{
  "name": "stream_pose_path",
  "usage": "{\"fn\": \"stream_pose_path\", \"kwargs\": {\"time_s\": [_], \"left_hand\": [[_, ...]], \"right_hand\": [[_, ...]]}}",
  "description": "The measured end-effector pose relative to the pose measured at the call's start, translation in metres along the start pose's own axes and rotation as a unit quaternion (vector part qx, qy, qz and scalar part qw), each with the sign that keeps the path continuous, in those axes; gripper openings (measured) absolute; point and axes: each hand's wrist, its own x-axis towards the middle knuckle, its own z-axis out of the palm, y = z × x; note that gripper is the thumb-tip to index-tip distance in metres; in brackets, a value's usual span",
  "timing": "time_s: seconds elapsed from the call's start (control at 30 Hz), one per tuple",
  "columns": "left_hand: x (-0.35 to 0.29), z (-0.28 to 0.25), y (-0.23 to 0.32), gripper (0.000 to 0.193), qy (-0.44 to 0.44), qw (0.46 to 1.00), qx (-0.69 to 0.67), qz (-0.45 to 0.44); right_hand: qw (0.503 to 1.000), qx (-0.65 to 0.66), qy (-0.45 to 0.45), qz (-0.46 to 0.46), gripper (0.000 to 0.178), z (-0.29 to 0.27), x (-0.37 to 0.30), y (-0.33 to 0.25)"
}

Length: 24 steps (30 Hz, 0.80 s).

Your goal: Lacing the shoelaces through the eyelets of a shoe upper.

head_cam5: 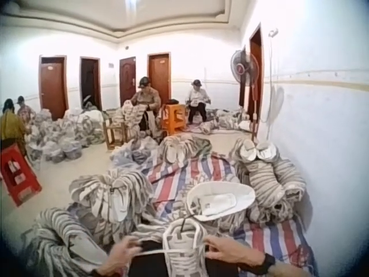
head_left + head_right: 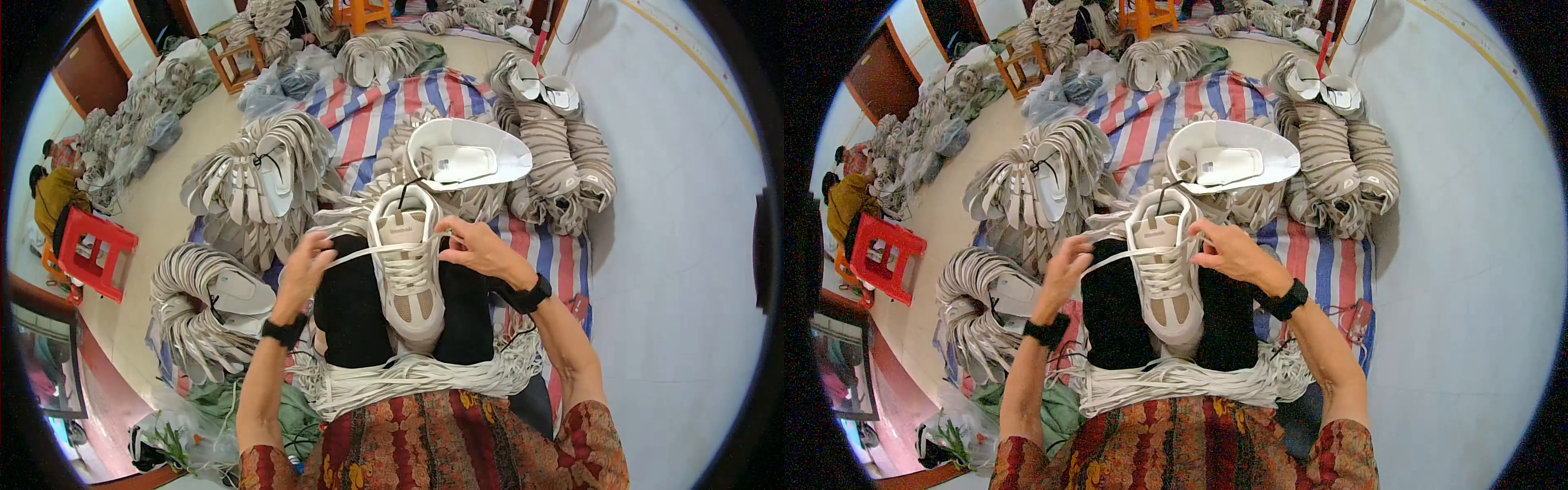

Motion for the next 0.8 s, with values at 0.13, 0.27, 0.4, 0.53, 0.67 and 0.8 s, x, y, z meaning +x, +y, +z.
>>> {"fn": "stream_pose_path", "kwargs": {"time_s": [0.13, 0.27, 0.4, 0.53, 0.67, 0.8], "left_hand": [[0.024, 0.035, 0.030, 0.029, -0.147, 0.988, 0.033, -0.026], [0.026, 0.026, 0.031, 0.031, -0.146, 0.988, 0.035, -0.022], [0.019, 0.002, 0.023, 0.014, -0.109, 0.994, 0.011, -0.023], [-0.016, -0.070, -0.004, 0.017, -0.118, 0.988, 0.093, -0.041], [-0.081, -0.142, -0.031, 0.012, -0.031, 0.978, 0.146, -0.143], [-0.130, -0.173, -0.054, 0.012, 0.024, 0.962, 0.198, -0.184]], "right_hand": [[0.996, -0.083, 0.031, -0.007, 0.017, -0.002, 0.003, 0.002], [0.999, -0.035, 0.028, 0.025, 0.016, -0.017, -0.003, -0.003], [0.999, -0.009, -0.033, 0.039, 0.017, -0.036, -0.005, -0.011], [0.990, -0.101, -0.094, 0.010, 0.014, -0.094, -0.019, -0.008], [0.980, -0.161, 0.004, 0.116, 0.013, -0.164, -0.059, 0.013], [0.948, -0.273, 0.124, 0.106, 0.013, -0.204, -0.099, 0.041]]}}
